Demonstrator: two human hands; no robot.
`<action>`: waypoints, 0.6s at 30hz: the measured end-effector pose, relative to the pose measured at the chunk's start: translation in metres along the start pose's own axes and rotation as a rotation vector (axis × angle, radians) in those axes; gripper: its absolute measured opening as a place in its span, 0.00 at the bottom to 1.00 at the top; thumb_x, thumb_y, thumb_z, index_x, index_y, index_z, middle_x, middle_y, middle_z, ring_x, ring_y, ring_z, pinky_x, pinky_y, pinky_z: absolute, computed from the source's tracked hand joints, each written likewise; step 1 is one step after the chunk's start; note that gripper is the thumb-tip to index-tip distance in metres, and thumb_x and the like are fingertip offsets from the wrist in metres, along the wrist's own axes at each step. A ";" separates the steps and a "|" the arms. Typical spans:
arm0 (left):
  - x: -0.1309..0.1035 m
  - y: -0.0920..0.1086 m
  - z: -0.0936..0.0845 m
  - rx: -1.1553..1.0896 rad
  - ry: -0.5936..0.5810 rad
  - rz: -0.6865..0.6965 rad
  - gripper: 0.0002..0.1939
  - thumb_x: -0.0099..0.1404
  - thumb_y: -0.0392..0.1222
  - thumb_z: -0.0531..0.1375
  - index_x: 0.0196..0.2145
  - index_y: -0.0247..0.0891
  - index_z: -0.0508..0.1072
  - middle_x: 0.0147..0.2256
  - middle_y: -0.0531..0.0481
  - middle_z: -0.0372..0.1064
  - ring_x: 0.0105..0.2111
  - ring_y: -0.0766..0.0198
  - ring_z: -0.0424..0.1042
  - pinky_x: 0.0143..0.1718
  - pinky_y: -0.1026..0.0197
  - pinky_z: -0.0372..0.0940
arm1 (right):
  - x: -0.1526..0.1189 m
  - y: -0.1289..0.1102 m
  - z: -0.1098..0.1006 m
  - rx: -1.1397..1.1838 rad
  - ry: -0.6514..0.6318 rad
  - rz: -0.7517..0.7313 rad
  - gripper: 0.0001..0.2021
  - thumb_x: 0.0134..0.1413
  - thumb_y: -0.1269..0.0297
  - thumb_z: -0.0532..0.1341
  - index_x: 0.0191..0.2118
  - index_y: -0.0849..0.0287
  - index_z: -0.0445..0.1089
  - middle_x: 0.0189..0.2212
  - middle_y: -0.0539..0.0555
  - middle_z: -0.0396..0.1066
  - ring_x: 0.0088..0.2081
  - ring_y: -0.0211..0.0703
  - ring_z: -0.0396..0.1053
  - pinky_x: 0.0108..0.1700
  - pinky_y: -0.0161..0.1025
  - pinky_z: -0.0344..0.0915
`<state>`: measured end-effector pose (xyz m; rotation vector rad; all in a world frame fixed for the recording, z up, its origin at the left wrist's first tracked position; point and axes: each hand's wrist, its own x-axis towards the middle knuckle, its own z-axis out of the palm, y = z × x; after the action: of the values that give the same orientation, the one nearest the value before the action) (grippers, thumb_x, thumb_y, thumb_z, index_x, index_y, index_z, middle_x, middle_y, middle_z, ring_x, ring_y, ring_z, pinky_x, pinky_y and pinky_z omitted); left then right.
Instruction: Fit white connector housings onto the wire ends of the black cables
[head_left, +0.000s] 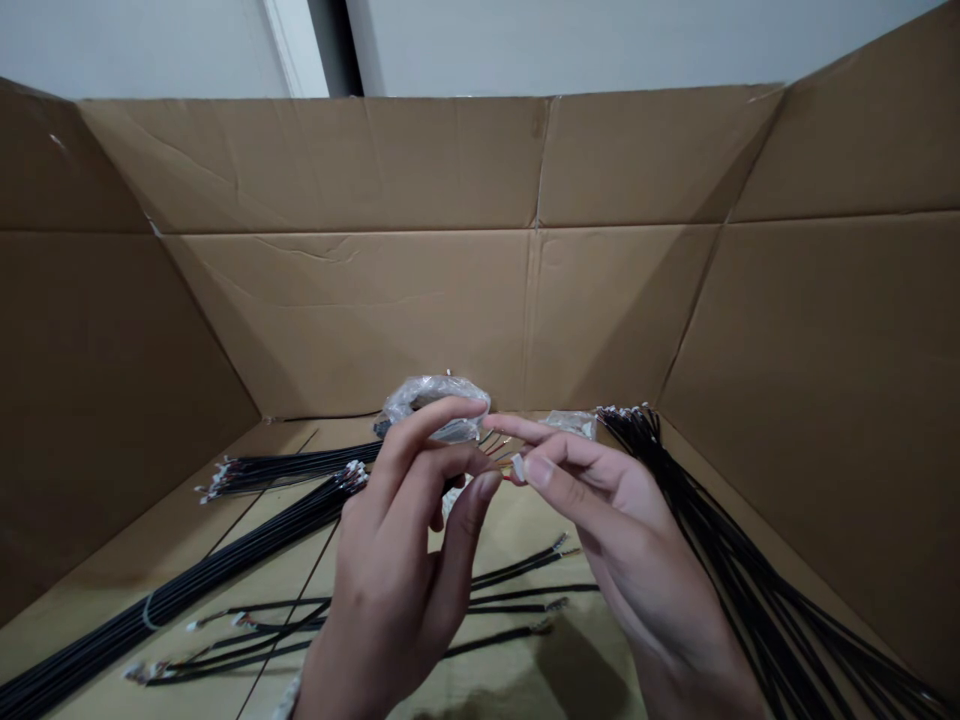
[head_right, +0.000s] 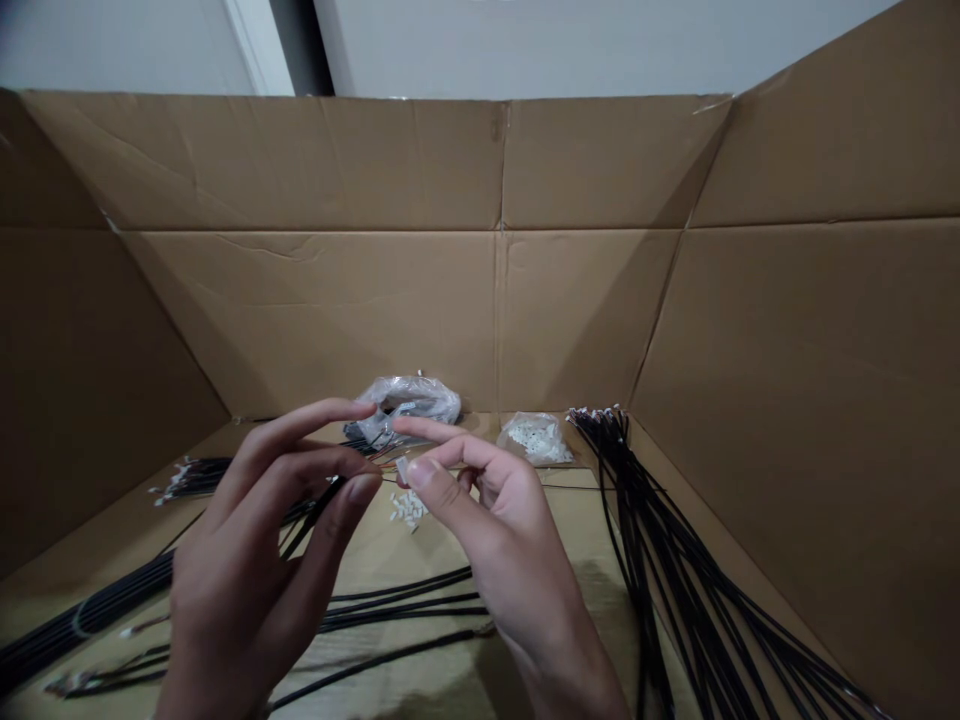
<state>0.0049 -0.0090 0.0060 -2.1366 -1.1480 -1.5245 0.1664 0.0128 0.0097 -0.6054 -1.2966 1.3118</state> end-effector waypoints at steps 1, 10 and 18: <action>0.000 0.000 0.000 -0.002 -0.002 0.000 0.08 0.73 0.30 0.58 0.44 0.42 0.71 0.53 0.49 0.71 0.47 0.65 0.75 0.31 0.69 0.71 | 0.000 0.000 0.000 -0.009 0.001 -0.002 0.06 0.62 0.60 0.69 0.33 0.52 0.81 0.54 0.52 0.80 0.61 0.53 0.72 0.68 0.55 0.59; -0.001 0.000 0.000 -0.014 0.001 0.003 0.07 0.74 0.31 0.57 0.43 0.42 0.70 0.52 0.51 0.72 0.39 0.70 0.75 0.28 0.69 0.69 | -0.005 -0.002 0.005 -0.208 0.045 -0.061 0.10 0.64 0.56 0.67 0.32 0.52 0.78 0.58 0.52 0.77 0.62 0.59 0.70 0.66 0.64 0.53; 0.000 0.001 0.000 -0.012 0.020 0.008 0.07 0.74 0.31 0.57 0.43 0.41 0.70 0.52 0.51 0.73 0.38 0.70 0.75 0.28 0.69 0.69 | -0.008 -0.002 0.010 -0.318 0.070 -0.155 0.11 0.66 0.56 0.65 0.31 0.53 0.75 0.58 0.52 0.77 0.61 0.57 0.70 0.62 0.58 0.58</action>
<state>0.0060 -0.0098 0.0064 -2.1260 -1.1247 -1.5500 0.1601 0.0017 0.0118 -0.7470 -1.4757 0.9571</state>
